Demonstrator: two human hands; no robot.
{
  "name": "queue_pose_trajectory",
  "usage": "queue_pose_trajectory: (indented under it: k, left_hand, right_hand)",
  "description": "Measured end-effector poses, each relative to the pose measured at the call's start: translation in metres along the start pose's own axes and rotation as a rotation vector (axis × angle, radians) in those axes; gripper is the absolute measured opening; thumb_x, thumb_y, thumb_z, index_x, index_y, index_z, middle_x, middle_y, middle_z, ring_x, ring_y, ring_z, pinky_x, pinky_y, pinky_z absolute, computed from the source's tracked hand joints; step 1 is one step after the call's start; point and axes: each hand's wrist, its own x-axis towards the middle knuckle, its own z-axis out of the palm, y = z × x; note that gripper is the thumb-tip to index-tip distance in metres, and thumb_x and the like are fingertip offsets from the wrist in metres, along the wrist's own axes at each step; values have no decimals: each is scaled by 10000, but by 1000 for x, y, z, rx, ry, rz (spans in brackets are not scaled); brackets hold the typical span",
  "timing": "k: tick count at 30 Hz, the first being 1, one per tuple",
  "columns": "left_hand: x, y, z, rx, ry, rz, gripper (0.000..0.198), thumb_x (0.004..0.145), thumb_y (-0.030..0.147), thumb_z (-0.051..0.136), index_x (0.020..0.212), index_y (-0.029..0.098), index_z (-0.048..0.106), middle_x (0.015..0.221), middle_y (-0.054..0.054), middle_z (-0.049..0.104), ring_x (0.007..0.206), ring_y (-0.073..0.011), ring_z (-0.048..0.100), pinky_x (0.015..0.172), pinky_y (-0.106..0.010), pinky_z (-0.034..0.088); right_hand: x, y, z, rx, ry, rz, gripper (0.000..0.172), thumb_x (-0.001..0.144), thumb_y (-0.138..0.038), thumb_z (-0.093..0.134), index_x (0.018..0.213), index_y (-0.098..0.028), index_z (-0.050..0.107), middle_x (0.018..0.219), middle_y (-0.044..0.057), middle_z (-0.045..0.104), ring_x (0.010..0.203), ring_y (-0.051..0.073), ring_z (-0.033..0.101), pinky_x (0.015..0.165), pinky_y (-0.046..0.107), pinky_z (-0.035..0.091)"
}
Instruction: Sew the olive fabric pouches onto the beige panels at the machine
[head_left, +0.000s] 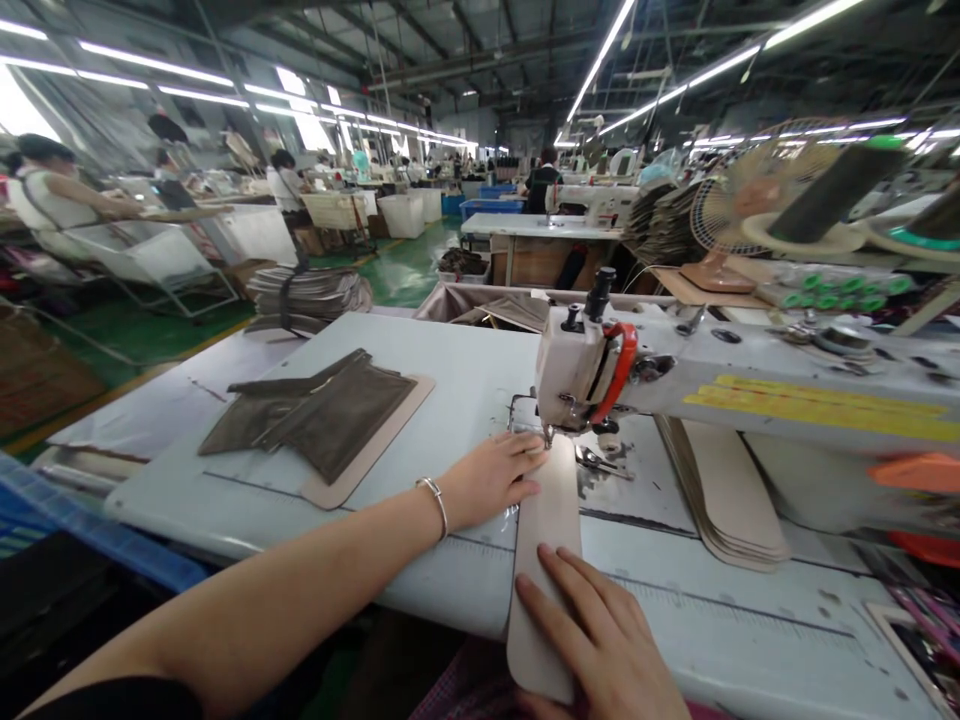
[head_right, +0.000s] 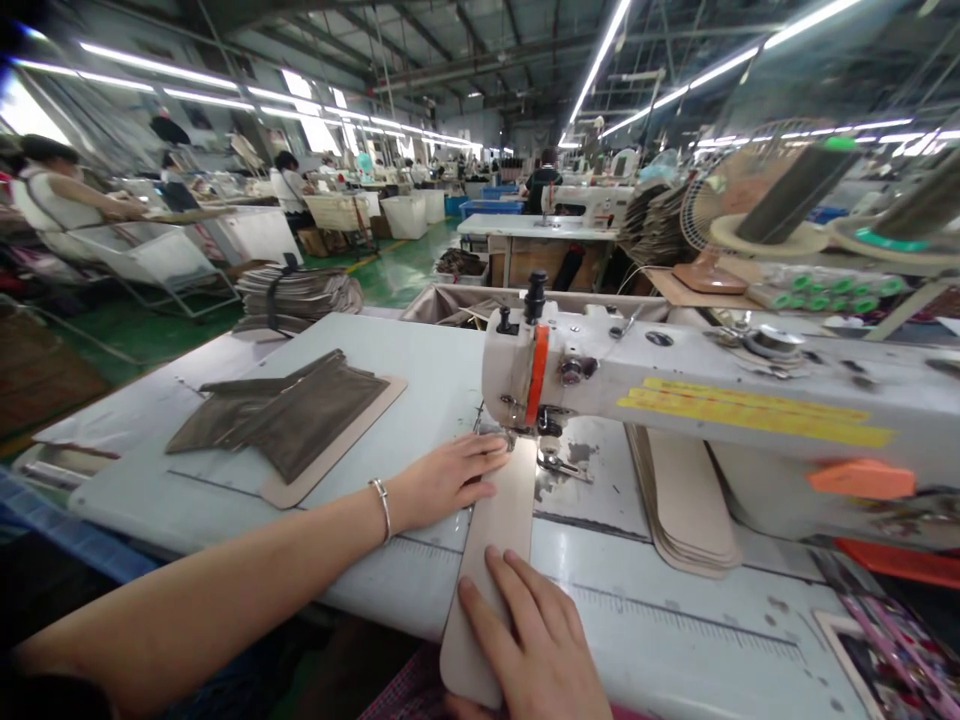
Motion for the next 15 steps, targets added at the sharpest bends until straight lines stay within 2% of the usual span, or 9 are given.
queue_pose_trajectory:
  k: [7, 15]
  left_hand:
    - [0, -1, 4, -10, 17, -23, 418, 958, 321, 459, 1349, 176, 473, 1446, -97, 434, 1372, -215, 346, 1174, -397, 228]
    - [1, 2, 3, -8, 51, -6, 413, 924, 285, 512, 1320, 166, 496, 1411, -115, 459, 1326, -246, 402, 1155, -419, 268]
  right_hand:
    - [0, 2, 2, -30, 51, -10, 693, 748, -429, 678, 1380, -229, 477, 1423, 140, 437, 1221, 340, 489, 866, 418, 489]
    - [6, 9, -1, -149, 79, -106, 591, 839, -610, 556, 1306, -249, 561, 1310, 130, 558, 1126, 283, 584, 808, 355, 510]
